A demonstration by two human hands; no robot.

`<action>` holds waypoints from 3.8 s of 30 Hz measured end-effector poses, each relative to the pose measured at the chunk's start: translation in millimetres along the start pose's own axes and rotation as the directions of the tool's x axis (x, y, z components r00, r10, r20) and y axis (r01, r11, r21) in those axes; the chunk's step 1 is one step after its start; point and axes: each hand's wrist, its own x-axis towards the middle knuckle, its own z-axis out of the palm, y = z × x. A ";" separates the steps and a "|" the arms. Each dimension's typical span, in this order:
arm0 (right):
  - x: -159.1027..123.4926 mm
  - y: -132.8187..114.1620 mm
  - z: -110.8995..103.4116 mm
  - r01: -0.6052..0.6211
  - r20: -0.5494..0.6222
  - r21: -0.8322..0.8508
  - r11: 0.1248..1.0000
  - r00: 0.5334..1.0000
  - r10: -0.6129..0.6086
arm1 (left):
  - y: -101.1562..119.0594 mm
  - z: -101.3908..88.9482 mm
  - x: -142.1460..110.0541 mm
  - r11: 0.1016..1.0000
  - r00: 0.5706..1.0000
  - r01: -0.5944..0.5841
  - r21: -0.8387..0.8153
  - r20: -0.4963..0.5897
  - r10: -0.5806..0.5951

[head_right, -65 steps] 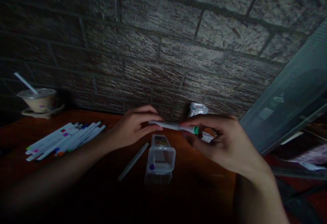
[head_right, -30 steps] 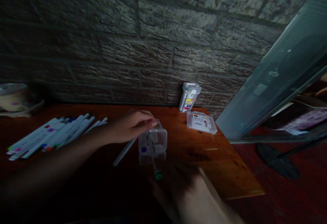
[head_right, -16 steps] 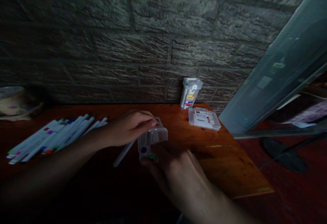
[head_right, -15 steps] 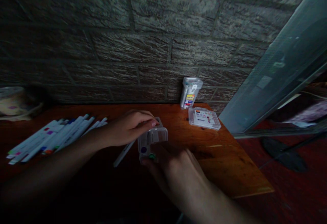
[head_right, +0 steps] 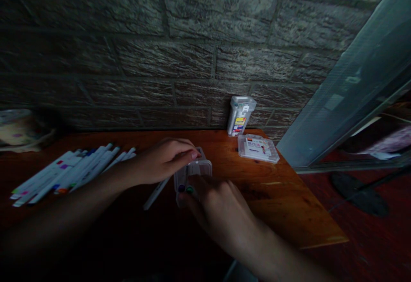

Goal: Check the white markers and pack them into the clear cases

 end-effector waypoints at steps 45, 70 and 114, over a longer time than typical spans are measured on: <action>100.4 70.1 -34.0 0.187 -0.649 0.391 0.901 0.751 0.126 | -30.7 -25.7 -1.6 0.897 0.925 0.374 0.236 -0.168 -0.341; 107.1 139.2 24.0 0.086 -0.461 0.062 0.994 0.886 -0.048 | -64.8 -24.8 -76.9 0.543 0.689 0.689 0.480 -0.199 -0.697; 106.7 96.7 -2.5 0.193 -0.297 0.842 0.505 0.945 0.135 | -20.4 -3.8 -6.4 0.985 0.900 0.171 -0.036 -0.400 -0.171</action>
